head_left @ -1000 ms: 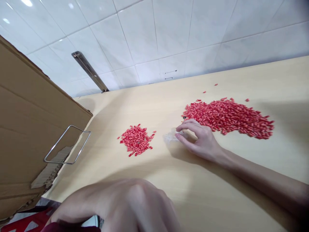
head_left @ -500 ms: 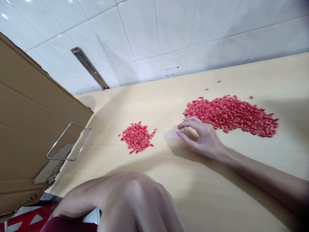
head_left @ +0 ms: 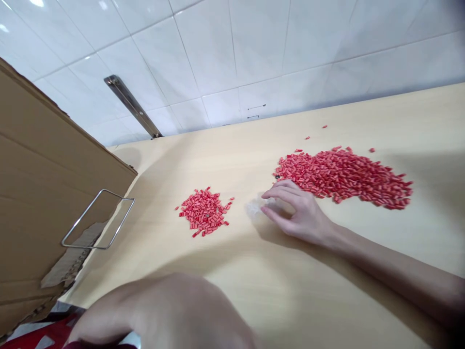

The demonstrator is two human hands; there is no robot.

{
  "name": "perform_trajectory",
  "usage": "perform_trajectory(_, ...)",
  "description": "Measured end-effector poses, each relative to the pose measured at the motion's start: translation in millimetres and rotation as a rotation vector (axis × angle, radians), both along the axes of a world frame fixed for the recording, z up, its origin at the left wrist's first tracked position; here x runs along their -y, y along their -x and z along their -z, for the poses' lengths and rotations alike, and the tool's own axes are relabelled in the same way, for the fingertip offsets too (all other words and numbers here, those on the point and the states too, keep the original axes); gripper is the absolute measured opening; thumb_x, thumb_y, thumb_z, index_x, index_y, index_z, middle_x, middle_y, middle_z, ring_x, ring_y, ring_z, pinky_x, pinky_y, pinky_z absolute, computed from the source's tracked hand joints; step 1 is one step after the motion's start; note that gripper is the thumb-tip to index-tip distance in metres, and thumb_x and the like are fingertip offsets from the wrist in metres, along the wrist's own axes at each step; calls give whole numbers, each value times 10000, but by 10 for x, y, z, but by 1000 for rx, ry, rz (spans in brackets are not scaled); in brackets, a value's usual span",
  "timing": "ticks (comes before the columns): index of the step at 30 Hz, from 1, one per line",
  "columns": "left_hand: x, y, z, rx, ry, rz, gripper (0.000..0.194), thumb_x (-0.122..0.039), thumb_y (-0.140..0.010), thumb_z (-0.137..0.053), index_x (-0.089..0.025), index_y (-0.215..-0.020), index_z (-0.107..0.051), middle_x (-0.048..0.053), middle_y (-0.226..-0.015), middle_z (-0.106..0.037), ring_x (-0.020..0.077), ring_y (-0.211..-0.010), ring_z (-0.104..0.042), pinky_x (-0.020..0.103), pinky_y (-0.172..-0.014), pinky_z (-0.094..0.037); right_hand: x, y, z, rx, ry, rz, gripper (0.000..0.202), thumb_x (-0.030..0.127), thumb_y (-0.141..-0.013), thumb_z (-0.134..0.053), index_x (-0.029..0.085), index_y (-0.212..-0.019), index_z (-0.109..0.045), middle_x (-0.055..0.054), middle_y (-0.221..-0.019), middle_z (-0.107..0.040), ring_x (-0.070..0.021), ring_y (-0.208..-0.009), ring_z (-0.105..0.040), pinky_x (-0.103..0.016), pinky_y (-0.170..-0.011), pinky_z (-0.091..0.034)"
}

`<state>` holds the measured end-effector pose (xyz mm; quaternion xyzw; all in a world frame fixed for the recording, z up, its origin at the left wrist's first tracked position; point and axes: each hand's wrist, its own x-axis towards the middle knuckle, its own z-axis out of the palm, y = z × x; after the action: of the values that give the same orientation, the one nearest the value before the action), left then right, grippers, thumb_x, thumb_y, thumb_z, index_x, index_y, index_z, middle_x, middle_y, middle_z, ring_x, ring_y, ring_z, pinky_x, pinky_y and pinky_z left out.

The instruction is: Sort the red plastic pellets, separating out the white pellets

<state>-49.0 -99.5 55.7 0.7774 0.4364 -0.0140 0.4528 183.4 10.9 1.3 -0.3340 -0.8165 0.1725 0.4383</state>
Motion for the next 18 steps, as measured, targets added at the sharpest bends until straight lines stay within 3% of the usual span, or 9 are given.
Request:
perform_trajectory(2,-95,-144,-64,107,-67,-10,180,-441,-550,-778,-347,-469,-647,-24,-387,-427,179,-326,-522,207,-241,-208,-5,2,20,31,-18,-42,194,186,-820,-661,222,-1011,-664,-69,-906,-729,-266,-957,-606,-438,-821,-564)
perform_trajectory(5,-368,-241,-343,284,-213,-65,172,-371,-485,-858,-367,-540,-695,-5,-463,-569,209,-472,-615,270,-308,-368,-18,8,61,81,-49,-72,208,160,-837,-642,209,-1038,-661,-76,-908,-730,-261,-961,-597,-418,-782,-574)
perform_trajectory(8,-792,-201,-539,355,-297,-97,174,-446,-679,-773,-296,-764,-751,26,-734,-718,197,-686,-675,311,-592,-544,-45,13,106,119,-77,-99,175,141,-875,-598,216,-1012,-677,-62,-837,-724,-241,-912,-608,-400,-750,-570)
perform_trajectory(10,-1074,-126,-508,340,-459,-184,180,-378,-814,-676,-235,-899,-742,43,-876,-739,186,-805,-668,327,-770,-535,-63,14,130,124,-120,-102,164,121,-891,-578,211,-978,-684,-59,-823,-724,-233,-892,-619,-394,-736,-567)
perform_trajectory(12,-1288,-41,-376,122,-564,-174,200,-306,-836,-644,-198,-981,-729,52,-899,-737,201,-850,-648,342,-808,-507,-78,13,149,118,-163,-95,156,101,-891,-577,195,-956,-684,-61,-828,-727,-229,-878,-629,-394,-734,-566)
perform_trajectory(15,-1438,48,-152,-47,-485,-124,202,-263,-859,-587,-174,-979,-722,67,-935,-734,203,-846,-647,330,-774,-497,-89,11,167,108,-177,-91,160,81,-886,-580,184,-959,-678,-62,-838,-732,-223,-855,-636,-397,-744,-564)
perform_trajectory(18,-1453,73,-34,-65,-462,-71,180,-229,-866,-560,-177,-938,-717,55,-903,-727,188,-812,-644,321,-760,-489,-95,10,173,83,-170,-106,167,74,-886,-575,178,-970,-675,-71,-862,-732,-216,-837,-636,-396,-754,-562)
